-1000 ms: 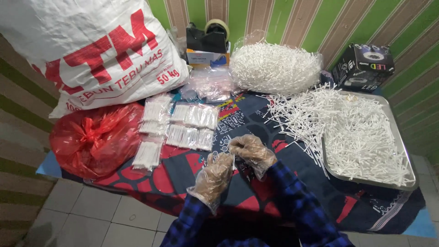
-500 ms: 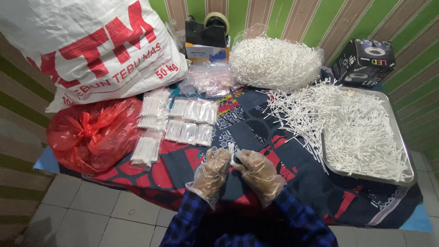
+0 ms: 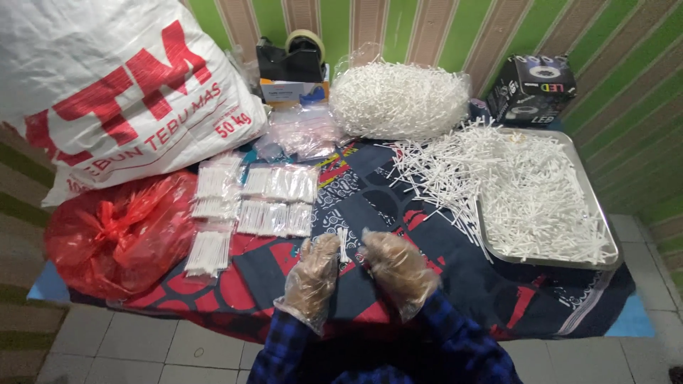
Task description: The person, wearing gloves, picks up small white sticks from a tray and sorts them into bundles on a table.
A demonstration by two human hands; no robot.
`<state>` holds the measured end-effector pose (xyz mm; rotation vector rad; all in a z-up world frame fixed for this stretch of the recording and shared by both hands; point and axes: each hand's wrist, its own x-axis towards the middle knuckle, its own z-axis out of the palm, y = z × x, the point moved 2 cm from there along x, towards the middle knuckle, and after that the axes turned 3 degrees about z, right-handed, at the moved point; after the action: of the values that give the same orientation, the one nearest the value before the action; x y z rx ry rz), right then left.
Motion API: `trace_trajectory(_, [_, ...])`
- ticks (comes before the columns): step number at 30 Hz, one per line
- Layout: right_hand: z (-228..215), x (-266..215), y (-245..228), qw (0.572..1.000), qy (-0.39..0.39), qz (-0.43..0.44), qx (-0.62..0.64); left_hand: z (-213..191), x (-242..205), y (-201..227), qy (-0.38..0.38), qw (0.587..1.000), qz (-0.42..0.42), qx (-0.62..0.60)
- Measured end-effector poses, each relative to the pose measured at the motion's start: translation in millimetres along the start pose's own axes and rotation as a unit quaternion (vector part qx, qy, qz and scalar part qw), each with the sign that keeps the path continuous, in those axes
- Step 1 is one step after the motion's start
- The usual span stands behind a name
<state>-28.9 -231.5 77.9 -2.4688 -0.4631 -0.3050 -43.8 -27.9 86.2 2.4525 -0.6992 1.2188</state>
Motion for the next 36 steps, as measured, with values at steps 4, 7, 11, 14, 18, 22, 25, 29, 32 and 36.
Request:
trace_trajectory(4, [-46,48,39,0.998,0.022,0.019,0.056,4,25,5,0.152,0.988,-0.028,0.022])
trace_trajectory(7, [-79,68,66,0.992,0.040,0.036,0.111,-10,58,17,0.118,0.993,-0.002,-0.025])
trace_trajectory(11, [-105,100,82,0.977,0.066,0.052,0.196,42,72,22,0.022,0.998,0.049,-0.017])
trace_trajectory(14, [-110,108,85,0.962,0.084,0.059,0.252,90,76,22,-0.020,0.993,0.106,-0.040])
trace_trajectory(18, [-109,108,87,0.933,0.108,0.069,0.335,94,106,57,-0.061,0.980,0.095,0.163])
trace_trajectory(22, [-107,103,91,0.909,0.124,0.079,0.389,193,75,23,0.016,0.990,0.131,0.056])
trace_trajectory(25, [-107,97,97,0.883,0.136,0.083,0.441,244,63,-3,-0.205,0.976,0.079,-0.010])
trace_trajectory(29, [-104,96,100,0.837,0.156,0.092,0.516,234,72,-15,-0.216,0.963,0.158,0.011])
trace_trajectory(32, [-99,92,101,0.802,0.165,0.102,0.565,333,16,-61,-0.160,0.962,0.218,0.025])
trace_trajectory(36, [-96,87,106,0.745,0.178,0.112,0.632,206,93,-17,-0.217,0.772,0.349,0.484])
